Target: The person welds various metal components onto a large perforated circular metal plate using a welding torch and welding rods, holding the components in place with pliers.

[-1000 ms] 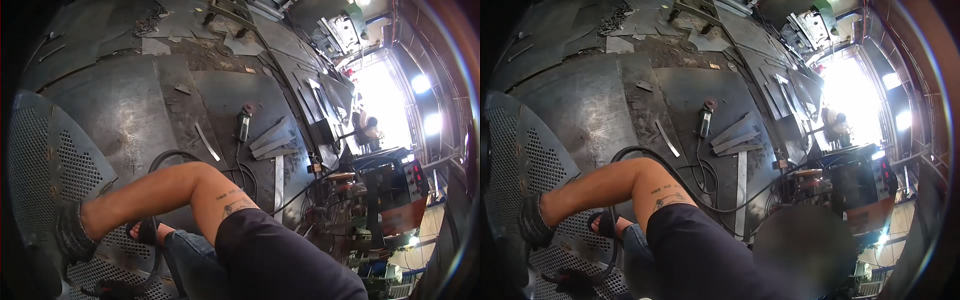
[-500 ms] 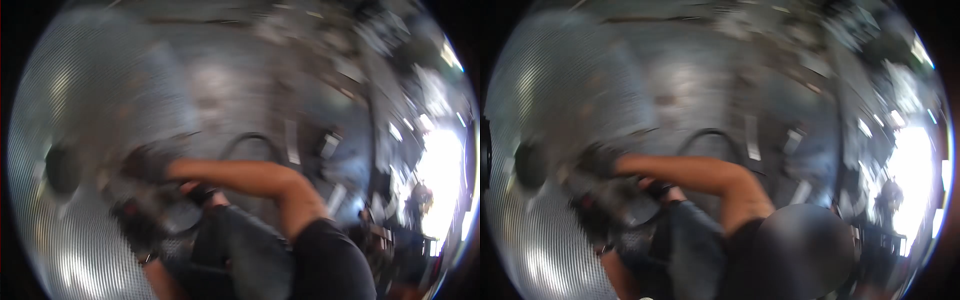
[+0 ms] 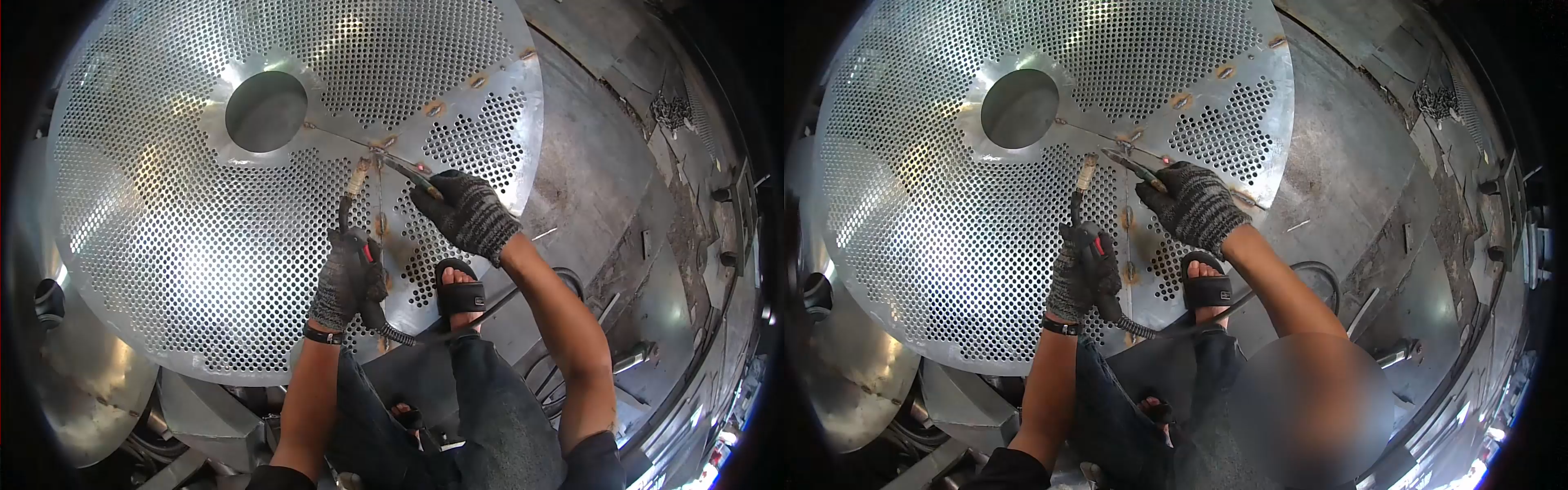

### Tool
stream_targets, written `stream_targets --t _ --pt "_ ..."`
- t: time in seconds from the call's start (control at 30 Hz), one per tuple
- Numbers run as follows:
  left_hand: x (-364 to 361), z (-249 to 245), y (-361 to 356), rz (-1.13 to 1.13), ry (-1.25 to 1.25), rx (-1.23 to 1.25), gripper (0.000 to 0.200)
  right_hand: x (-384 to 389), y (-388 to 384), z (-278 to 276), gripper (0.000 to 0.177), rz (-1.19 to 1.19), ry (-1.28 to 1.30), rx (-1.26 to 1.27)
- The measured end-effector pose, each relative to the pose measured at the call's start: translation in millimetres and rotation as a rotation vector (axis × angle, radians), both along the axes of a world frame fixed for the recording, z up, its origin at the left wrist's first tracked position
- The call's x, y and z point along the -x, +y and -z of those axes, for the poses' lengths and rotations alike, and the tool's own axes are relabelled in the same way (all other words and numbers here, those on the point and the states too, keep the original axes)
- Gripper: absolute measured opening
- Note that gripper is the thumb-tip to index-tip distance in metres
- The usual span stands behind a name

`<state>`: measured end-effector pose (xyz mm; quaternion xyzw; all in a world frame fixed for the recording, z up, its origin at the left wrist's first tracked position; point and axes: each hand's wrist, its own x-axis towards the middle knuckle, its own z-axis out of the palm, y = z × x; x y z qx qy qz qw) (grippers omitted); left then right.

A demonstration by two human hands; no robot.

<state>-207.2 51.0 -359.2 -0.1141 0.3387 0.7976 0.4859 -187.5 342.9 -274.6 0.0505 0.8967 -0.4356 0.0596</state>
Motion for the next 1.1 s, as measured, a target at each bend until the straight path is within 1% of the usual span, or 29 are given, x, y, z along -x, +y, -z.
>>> stream_targets --t 0.03,0.1,0.13,0.17,0.23,0.27,0.3,0.33,0.37,0.4,0.43,0.5,0.53,0.57,0.63,0.67,0.7,0.73,0.77,0.8,0.83,0.87,0.9,0.93,0.97,1.0,1.03,1.07,1.1 --pt "-4.0 -4.4 2.3 -0.002 0.0 0.001 0.055 1.1 -1.0 2.7 0.041 -0.002 0.0 0.001" --pt "-8.1 -14.5 7.0 -0.032 0.034 0.104 0.057 7.1 -3.6 8.5 0.045 -0.057 0.057 -0.037" --pt "-9.3 -13.7 6.5 -0.033 0.036 0.104 0.057 10.6 -3.3 8.5 0.049 -0.07 0.052 -0.084" --pt "-10.7 -14.3 7.4 -0.029 0.067 0.117 0.058 15.6 -3.2 8.7 0.049 -0.072 0.055 -0.084" --pt "-11.2 -16.9 13.3 -0.025 0.1 0.13 0.059 28.2 -4.5 13.4 0.051 -0.104 -0.061 -0.178" --pt "-13.2 -25.2 24.1 -0.064 0.099 0.267 0.056 33.6 -7.8 17.2 0.054 -0.075 -0.122 -0.173" --pt "-14.1 -30.0 30.7 -0.102 0.096 0.405 0.057 39.7 -12.0 38.5 0.054 -0.073 -0.122 -0.173" --pt "-11.3 -27.7 32.1 -0.1 0.098 0.405 0.057 47.6 -17.5 75.0 0.056 -0.141 0.0 -0.223" --pt "-8.5 -21.4 32.5 -0.111 -0.017 0.406 0.058 54.4 -23.2 109.5 0.058 -0.212 0.121 -0.273" --pt "-5.7 -15.0 33.2 -0.126 -0.13 0.405 0.059 57.6 -27.8 118.4 0.059 -0.226 0.154 -0.284" --pt "-4.3 -10.2 34.0 -0.13 -0.131 0.401 0.059 60.7 -32.6 126.7 0.06 -0.239 0.188 -0.295" --pt "-4.9 0.1 32.2 -0.21 -0.17 0.462 0.06 51.7 -46.1 106.6 0.06 0.051 -0.251 -0.089" --pt "-7.2 10.1 27.3 -0.241 -0.196 0.382 0.062 48.4 -47.0 106.0 0.062 0.144 -0.315 0.021" --pt "-10.4 7.2 22.7 -0.242 -0.196 0.385 0.062 44.5 -45.6 111.7 0.062 0.143 -0.316 0.025" --pt "-10.6 -8.7 16.8 -0.177 0.05 0.272 0.065 38.0 -31.6 128.1 0.059 0.196 -0.178 0.17" --pt "-10.0 -17.9 16.3 -0.233 0.047 0.268 0.07 29.2 -20.1 122.5 0.051 0.193 -0.093 0.357" --pt "-9.4 -27.2 15.8 -0.289 0.045 0.263 0.075 22.6 -11.0 104.0 0.044 0.18 -0.034 0.208" --pt "-8.9 -30.3 8.0 -0.2 0.207 0.301 0.082 14.6 -3.6 89.7 0.04 0.194 -0.044 0.164" --pt "-6.0 -32.9 -0.9 -0.112 0.369 0.34 0.088 8.6 0.8 69.8 0.031 0.176 -0.004 0.101" --pt "2.4 -14.4 -19.5 -0.001 0.439 0.133 0.101 -1.3 7.8 56.1 0.027 0.113 0.18 0.091" --pt "7.7 -3.7 -32.0 -0.006 0.436 0.143 0.101 -8.0 12.7 28.1 0.021 0.077 0.223 0.054" --pt "11.8 5.0 -41.3 0.154 0.659 0.157 0.069 -14.6 16.4 4.9 0.028 0.053 0.31 -0.039" --pt "7.4 10.1 -46.9 0.161 0.719 0.147 0.058 -20.0 18.5 -18.8 0.042 0.026 0.362 -0.171" --pt "2.1 13.9 -49.2 0.15 0.741 0.142 0.047 -23.9 21.2 -48.4 0.052 -0.044 0.357 -0.248" --pt "-1.1 16.0 -49.7 0.157 0.744 0.14 0.039 -31.1 23.5 -75.8 0.053 -0.101 0.382 -0.357" --pt "-3.2 15.8 -47.8 0.176 0.768 0.137 0.035 -36.0 23.1 -88.1 0.049 -0.106 0.461 -0.397" --pt "-2.6 16.5 -49.7 0.272 0.921 0.156 0.036 -37.4 24.2 -97.0 0.049 -0.108 0.457 -0.395" --pt "-2.0 17.1 -51.7 0.355 1.079 0.169 0.037 -38.8 25.9 -104.7 0.044 -0.17 0.524 -0.453" --pt "-7.4 -29.5 -28.4 0.231 0.729 0.166 0.036 -40.9 27.0 -112.9 0.043 -0.231 0.59 -0.51"
